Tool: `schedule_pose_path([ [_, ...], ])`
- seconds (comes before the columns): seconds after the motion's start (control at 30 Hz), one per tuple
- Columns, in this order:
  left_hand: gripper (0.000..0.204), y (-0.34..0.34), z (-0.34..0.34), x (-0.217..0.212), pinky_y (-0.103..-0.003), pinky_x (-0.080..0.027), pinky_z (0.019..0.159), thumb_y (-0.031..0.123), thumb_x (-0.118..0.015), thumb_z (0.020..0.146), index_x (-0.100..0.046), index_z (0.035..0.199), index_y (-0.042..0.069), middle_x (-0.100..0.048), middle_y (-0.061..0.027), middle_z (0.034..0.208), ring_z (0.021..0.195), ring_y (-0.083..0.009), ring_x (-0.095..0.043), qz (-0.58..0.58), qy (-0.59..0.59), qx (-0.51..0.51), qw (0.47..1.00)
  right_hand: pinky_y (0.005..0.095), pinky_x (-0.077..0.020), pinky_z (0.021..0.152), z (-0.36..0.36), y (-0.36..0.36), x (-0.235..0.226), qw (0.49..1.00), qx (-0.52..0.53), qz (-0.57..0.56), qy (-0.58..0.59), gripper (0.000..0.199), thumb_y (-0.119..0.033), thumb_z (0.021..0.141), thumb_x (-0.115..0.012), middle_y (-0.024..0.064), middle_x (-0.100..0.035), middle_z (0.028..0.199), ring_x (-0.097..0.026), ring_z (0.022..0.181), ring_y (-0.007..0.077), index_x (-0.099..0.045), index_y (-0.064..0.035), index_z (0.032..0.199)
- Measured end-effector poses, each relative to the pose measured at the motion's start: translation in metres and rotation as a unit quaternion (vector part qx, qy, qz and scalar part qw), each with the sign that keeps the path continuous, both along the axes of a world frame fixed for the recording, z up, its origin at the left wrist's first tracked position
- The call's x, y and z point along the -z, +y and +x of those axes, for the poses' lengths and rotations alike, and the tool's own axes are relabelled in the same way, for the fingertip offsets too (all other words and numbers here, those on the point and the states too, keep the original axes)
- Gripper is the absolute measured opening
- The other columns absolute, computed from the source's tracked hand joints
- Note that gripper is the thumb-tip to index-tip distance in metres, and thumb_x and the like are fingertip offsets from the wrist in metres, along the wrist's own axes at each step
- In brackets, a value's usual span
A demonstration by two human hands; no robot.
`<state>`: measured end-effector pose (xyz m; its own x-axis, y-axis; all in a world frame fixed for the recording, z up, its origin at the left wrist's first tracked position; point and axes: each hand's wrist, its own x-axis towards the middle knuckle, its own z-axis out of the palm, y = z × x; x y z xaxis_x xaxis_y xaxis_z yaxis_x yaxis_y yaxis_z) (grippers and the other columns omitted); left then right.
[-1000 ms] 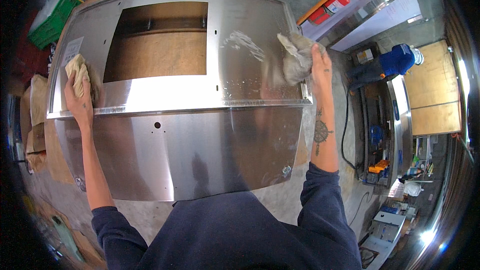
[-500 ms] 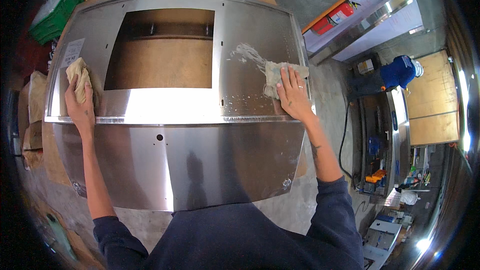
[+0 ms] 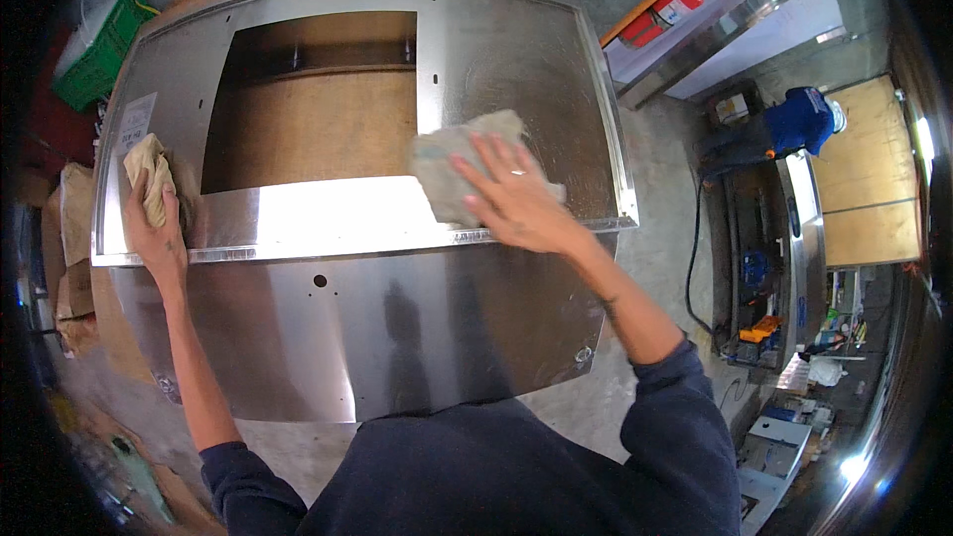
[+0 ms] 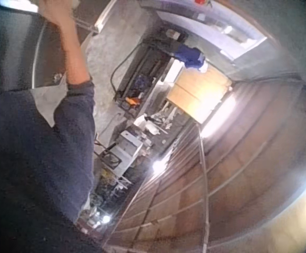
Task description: The person wipes a large stainless steel metal surface with a cloth, repeatedly dipping the cloth into a bucket of liquid and continuing to wipe different areas of the surface. The person handles the cloth and the metal surface throughout the clip.
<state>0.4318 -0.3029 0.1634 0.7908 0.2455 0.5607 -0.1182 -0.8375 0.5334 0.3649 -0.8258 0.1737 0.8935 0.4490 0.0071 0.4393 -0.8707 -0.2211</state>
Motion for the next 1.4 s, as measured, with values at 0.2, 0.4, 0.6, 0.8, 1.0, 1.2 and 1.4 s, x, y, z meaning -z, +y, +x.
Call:
schedule_pose_path([
  [0.2, 0.044, -0.018, 0.008, -0.005, -0.041, -0.046, 0.109, 0.024, -0.067, 0.105, -0.061, 0.142, 0.001, -0.064, -0.0188, 0.136, 0.126, -0.0309, -0.061, -0.002, -0.005, 0.027, 1.000, 0.0632, -0.0147, 0.126, 0.066, -0.151, 0.025, 0.970, 0.219, -0.088, -0.058, 0.060, -0.042, 0.110, -0.041, 0.0326, -0.022, 0.169, -0.020, 0.158, 0.0511, -0.047, 0.0019, 0.150],
  [0.4, 0.045, -0.014, 0.005, -0.010, -0.042, -0.045, 0.110, 0.024, -0.067, 0.105, -0.060, 0.143, 0.000, -0.063, -0.0191, 0.136, 0.127, -0.0320, -0.060, 0.013, 0.010, 0.008, 1.000, 0.0648, -0.0099, 0.127, 0.172, -0.034, 0.022, 0.961, 0.254, -0.095, -0.059, 0.079, -0.068, 0.107, -0.027, 0.0317, -0.019, 0.171, -0.015, 0.159, 0.0518, -0.030, -0.0161, 0.168],
  [0.6, 0.047, 0.007, 0.010, 0.009, -0.042, -0.044, 0.112, 0.023, -0.066, 0.105, -0.058, 0.144, -0.002, -0.061, -0.0202, 0.139, 0.128, -0.0329, -0.059, 0.038, 0.013, 0.001, 0.999, 0.0644, -0.0128, 0.127, 0.069, 0.019, 0.015, 0.997, 0.057, -0.018, -0.040, 0.069, -0.058, 0.111, -0.029, 0.0303, -0.020, 0.171, -0.015, 0.158, 0.0517, -0.032, -0.0171, 0.167],
  [0.8, 0.044, -0.010, 0.008, -0.003, -0.043, -0.045, 0.112, 0.022, -0.065, 0.106, -0.059, 0.143, -0.002, -0.062, -0.0201, 0.138, 0.130, -0.0321, -0.058, 0.030, 0.029, 0.000, 0.999, 0.0639, -0.0143, 0.127, 0.046, -0.102, 0.020, 0.965, 0.242, -0.079, -0.063, 0.070, -0.053, 0.111, -0.034, 0.0316, -0.018, 0.171, -0.019, 0.158, 0.0516, -0.025, -0.0144, 0.168],
  [1.0, 0.042, -0.023, 0.012, -0.008, -0.043, -0.045, 0.113, 0.018, -0.065, 0.105, -0.060, 0.142, -0.002, -0.063, -0.0196, 0.139, 0.130, -0.0319, -0.059, 0.018, 0.042, -0.003, 0.999, 0.0631, -0.0229, 0.123, 0.212, -0.158, 0.044, 0.913, 0.358, -0.018, -0.195, 0.077, -0.052, 0.109, -0.036, 0.0367, -0.037, 0.161, -0.036, 0.150, 0.0519, -0.036, 0.0057, 0.160],
  [1.2, 0.043, -0.025, 0.011, -0.009, -0.042, -0.043, 0.115, 0.018, -0.065, 0.106, -0.058, 0.143, -0.002, -0.062, -0.0186, 0.140, 0.133, -0.0303, -0.057, 0.003, 0.046, -0.007, 0.999, 0.0678, -0.0213, 0.120, 0.311, -0.025, 0.043, 0.882, 0.448, 0.026, -0.144, 0.074, -0.045, 0.108, -0.036, 0.0344, -0.039, 0.161, -0.035, 0.151, 0.0494, -0.038, 0.0111, 0.156],
  [1.4, 0.045, -0.019, 0.009, -0.008, -0.041, -0.043, 0.115, 0.018, -0.065, 0.106, -0.056, 0.145, -0.003, -0.060, -0.0184, 0.143, 0.133, -0.0294, -0.057, -0.023, 0.079, -0.006, 0.997, 0.0602, -0.0249, 0.125, 0.327, 0.119, 0.031, 0.961, 0.134, 0.145, -0.196, 0.063, -0.032, 0.104, -0.049, 0.0308, -0.040, 0.162, -0.033, 0.153, 0.0478, -0.045, 0.0093, 0.151],
])
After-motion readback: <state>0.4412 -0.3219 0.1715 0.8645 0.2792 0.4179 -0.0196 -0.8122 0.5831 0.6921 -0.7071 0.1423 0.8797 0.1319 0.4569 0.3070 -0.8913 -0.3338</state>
